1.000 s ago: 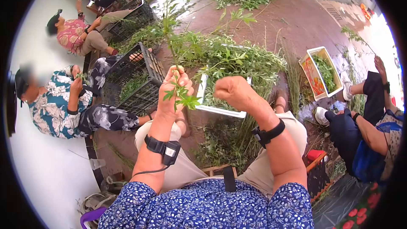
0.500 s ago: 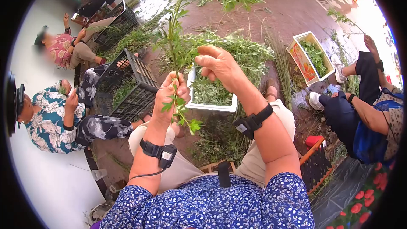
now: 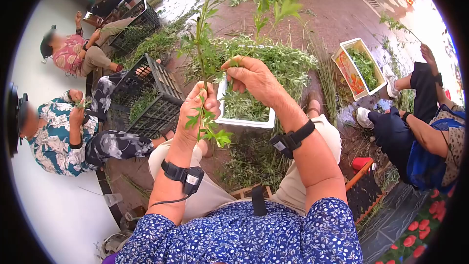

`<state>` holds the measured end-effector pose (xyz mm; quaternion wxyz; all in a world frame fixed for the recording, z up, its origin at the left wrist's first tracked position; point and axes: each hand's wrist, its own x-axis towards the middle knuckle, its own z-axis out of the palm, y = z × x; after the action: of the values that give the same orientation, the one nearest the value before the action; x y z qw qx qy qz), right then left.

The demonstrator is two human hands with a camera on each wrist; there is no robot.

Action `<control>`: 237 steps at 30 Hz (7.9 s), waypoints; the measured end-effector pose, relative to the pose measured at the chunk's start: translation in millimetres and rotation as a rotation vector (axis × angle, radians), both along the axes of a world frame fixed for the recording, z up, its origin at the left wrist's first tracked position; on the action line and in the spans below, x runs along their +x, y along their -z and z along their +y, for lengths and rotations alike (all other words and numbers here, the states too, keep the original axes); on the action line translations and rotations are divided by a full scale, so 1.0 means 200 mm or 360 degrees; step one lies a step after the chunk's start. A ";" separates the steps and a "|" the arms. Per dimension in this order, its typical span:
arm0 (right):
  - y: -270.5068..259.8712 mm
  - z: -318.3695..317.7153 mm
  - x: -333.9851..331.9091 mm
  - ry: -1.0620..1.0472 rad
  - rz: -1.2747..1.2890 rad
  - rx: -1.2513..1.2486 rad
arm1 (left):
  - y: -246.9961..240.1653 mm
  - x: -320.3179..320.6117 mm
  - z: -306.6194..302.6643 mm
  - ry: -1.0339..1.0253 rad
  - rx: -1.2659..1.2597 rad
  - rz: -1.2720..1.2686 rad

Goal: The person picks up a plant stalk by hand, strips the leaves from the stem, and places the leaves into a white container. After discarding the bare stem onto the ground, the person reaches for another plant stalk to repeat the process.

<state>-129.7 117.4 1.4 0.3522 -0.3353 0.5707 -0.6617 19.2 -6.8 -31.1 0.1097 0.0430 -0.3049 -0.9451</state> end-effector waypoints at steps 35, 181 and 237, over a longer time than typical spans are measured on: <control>0.00 0.00 0.10 -0.0166 0.0143 0.0247 | 0.04 -0.06 0.01 -0.0601 -0.0933 -0.0496; 0.06 0.00 0.06 -0.0412 0.0320 0.0057 | -0.02 0.02 -0.13 -0.0364 -0.0340 -0.0274; 0.06 0.19 -0.11 0.0267 0.0392 0.0308 | -0.03 0.10 -0.26 -0.0508 -0.0389 -0.0146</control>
<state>-152.0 154.4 -9.9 0.2539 -0.3294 0.6966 -0.5846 39.0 -57.9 -25.2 0.2486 0.1202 -0.4113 -0.8687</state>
